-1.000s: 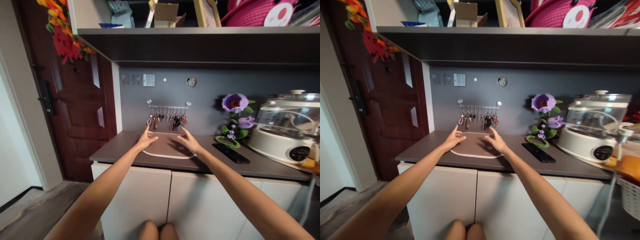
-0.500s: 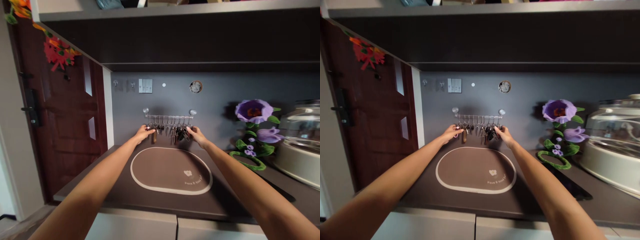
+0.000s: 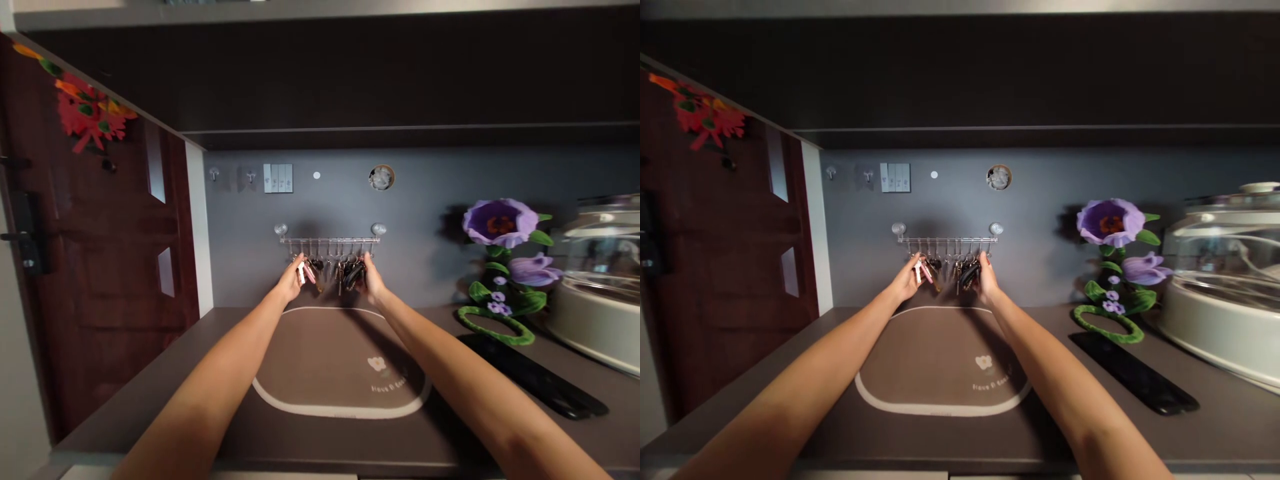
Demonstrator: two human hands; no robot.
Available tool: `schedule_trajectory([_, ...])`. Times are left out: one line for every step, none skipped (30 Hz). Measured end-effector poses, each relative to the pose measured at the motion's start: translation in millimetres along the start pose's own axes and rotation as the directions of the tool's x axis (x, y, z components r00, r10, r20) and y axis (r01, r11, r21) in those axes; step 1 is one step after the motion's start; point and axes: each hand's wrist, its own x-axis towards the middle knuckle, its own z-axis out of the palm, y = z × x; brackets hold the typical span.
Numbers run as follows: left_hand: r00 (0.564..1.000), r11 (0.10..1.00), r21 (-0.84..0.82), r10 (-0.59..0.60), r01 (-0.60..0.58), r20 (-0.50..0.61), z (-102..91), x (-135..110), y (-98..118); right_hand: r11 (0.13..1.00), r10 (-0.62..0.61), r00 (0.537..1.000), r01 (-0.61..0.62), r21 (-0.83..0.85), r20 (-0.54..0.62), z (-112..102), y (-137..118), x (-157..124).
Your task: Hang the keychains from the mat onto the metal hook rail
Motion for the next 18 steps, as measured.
schedule_trajectory([1.0,1.0,-0.017,0.01,-0.01,-0.009,2.3,0.3,-1.4,0.999,0.019,1.0,-0.018,0.047,-0.016,1.9,0.2,-0.4])
schedule_trajectory([1.0,0.999,-0.04,0.012,-0.012,-0.012,4.6,0.4,-2.5,0.996,0.038,0.999,-0.035,0.087,-0.026,3.4,0.2,-0.9])
schedule_trajectory([1.0,0.998,-0.068,0.004,-0.004,-0.005,7.0,0.1,-3.6,0.993,0.055,0.998,-0.052,0.109,-0.024,4.7,0.0,-1.5])
schedule_trajectory([1.0,0.995,-0.096,-0.015,0.016,0.011,9.4,-0.7,-4.6,0.99,0.072,0.997,-0.069,0.124,-0.018,5.7,-0.2,-2.1])
schedule_trajectory([0.999,0.992,-0.121,-0.035,0.038,0.033,11.8,-1.7,-5.5,0.987,0.087,0.996,-0.085,0.136,-0.006,6.8,-0.6,-2.7])
schedule_trajectory([0.997,0.988,-0.141,-0.048,0.056,0.054,14.1,-2.9,-6.6,0.984,0.104,0.995,-0.104,0.144,0.008,7.9,-0.9,-3.3])
schedule_trajectory([0.996,0.985,-0.156,-0.058,0.068,0.067,16.4,-4.2,-7.8,0.981,0.122,0.992,-0.124,0.151,0.02,9.1,-1.2,-3.9])
schedule_trajectory([0.996,0.983,-0.167,-0.062,0.073,0.069,18.5,-5.4,-9.1,0.977,0.139,0.99,-0.141,0.158,0.026,10.5,-1.2,-4.4])
schedule_trajectory([0.996,0.982,-0.175,-0.06,0.07,0.063,20.4,-6.3,-10.5,0.974,0.151,0.988,-0.154,0.167,0.028,12.0,-1.1,-4.7])
schedule_trajectory([0.997,0.982,-0.18,-0.055,0.063,0.052,22.2,-7.0,-12.0,0.971,0.157,0.987,-0.159,0.18,0.029,13.6,-0.7,-4.8])
schedule_trajectory([0.998,0.981,-0.183,-0.051,0.058,0.043,23.9,-7.2,-13.5,0.967,0.154,0.988,-0.156,0.199,0.026,15.2,-0.1,-4.8])
schedule_trajectory([0.998,0.981,-0.184,-0.049,0.055,0.039,25.4,-7.1,-14.9,0.963,0.149,0.988,-0.151,0.224,0.026,16.8,0.6,-4.7])
schedule_trajectory([0.998,0.981,-0.187,-0.047,0.055,0.045,26.9,-6.8,-16.1,0.957,0.142,0.989,-0.146,0.251,0.034,18.4,1.1,-4.8])
schedule_trajectory([0.997,0.98,-0.192,-0.047,0.057,0.06,28.4,-6.2,-17.1,0.95,0.137,0.989,-0.145,0.278,0.047,19.9,1.3,-5.1])
schedule_trajectory([0.996,0.977,-0.202,-0.048,0.063,0.078,30.0,-5.7,-17.7,0.942,0.137,0.989,-0.149,0.299,0.06,21.4,1.1,-5.8])
schedule_trajectory([0.994,0.974,-0.216,-0.051,0.071,0.097,31.7,-5.1,-17.8,0.936,0.139,0.988,-0.155,0.316,0.074,23.0,0.2,-7.0])
schedule_trajectory([0.992,0.969,-0.234,-0.057,0.083,0.116,33.5,-4.7,-17.5,0.931,0.142,0.986,-0.163,0.328,0.086,24.6,-1.2,-8.6])
schedule_trajectory([0.989,0.962,-0.256,-0.065,0.097,0.131,35.4,-4.3,-16.5,0.926,0.145,0.985,-0.169,0.337,0.096,26.3,-3.1,-10.4])
